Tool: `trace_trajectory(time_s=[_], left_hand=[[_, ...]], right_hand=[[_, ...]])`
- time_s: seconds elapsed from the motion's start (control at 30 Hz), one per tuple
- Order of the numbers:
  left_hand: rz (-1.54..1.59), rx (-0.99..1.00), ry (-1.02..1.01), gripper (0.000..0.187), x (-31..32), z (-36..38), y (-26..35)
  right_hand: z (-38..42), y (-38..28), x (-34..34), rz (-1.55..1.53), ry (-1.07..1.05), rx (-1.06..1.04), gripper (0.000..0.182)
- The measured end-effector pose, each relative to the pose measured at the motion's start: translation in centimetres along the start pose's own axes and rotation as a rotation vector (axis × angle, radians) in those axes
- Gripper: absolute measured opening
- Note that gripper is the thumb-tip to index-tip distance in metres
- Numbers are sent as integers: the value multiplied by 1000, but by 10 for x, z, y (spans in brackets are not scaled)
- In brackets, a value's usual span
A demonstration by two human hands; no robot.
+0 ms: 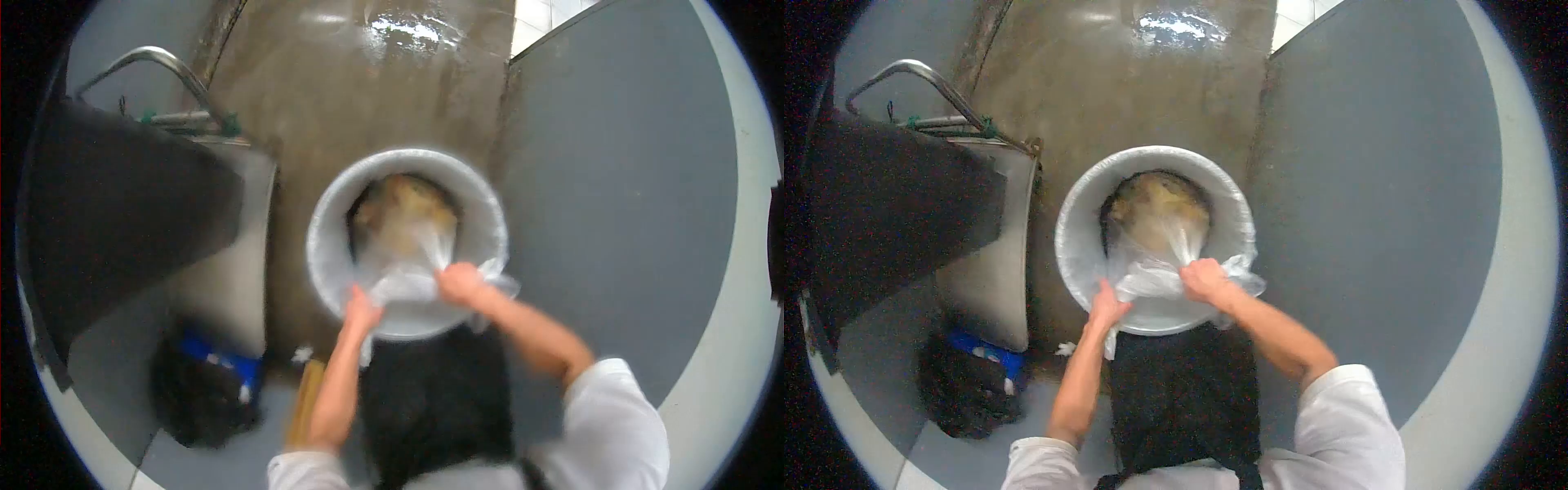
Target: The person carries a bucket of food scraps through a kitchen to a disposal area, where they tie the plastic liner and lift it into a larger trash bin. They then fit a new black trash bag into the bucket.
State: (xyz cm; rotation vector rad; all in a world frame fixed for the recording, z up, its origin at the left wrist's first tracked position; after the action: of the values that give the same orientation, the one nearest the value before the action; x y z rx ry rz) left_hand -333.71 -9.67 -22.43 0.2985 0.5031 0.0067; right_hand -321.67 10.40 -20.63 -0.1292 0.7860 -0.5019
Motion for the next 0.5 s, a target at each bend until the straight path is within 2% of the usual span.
trace_trajectory(time_s=[0.03, 0.1, 0.13, 0.17, 0.2, 0.23, 0.27, 0.3, 0.33, 0.37, 0.4, 0.5], left_hand=[[-29, -4, 10, 57, -7, -12, -10], [-205, 447, -455, 59, 34, -23, -2], [-214, 426, -459, 59, 31, -29, -2], [-256, 327, -569, 55, 34, -32, -2], [-292, 231, -676, 50, 35, -33, -1], [-284, 218, -684, 50, 31, -35, 6], [-249, 181, -588, 45, 18, -44, 13], [-206, 133, -493, 40, 10, -48, 14], [-191, 105, -509, 40, 15, -46, 9], [-322, 64, -423, 35, 13, -45, 2], [-448, 41, -318, 31, 6, -47, 5], [-542, 59, -196, 27, -20, -19, 32]], right_hand=[[-4, -4, 3, 6, -42, -99, 19], [-34, 0, 31, 91, -173, -222, 19], [-57, 7, 56, 129, -236, -274, 23], [-82, 18, 71, 117, -221, -263, 28], [-117, 44, 109, 30, -84, -310, 33], [-152, 58, 130, -117, -98, -218, 33], [-183, 70, 139, -255, -114, -128, 32], [-199, 69, 140, -249, -141, -150, 32], [-204, 66, 148, -219, -199, -110, 33], [-195, 64, 157, -190, -258, -59, 33], [-181, 55, 149, -91, -218, -154, 29], [-86, 37, 10, 29, -416, -126, 24]])
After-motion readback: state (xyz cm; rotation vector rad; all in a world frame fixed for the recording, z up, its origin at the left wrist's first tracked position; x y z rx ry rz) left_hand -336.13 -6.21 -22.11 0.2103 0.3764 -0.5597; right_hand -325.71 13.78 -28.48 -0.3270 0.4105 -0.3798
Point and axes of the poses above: each hand's wrist, its own z-axis away from the middle knuckle, its own x-axis out of the palm, y = z × x, the point moved 8 cm from there along -z, towards the middle knuckle, and after that the axes turned 4 degrees about y, right-handed, at the moved point
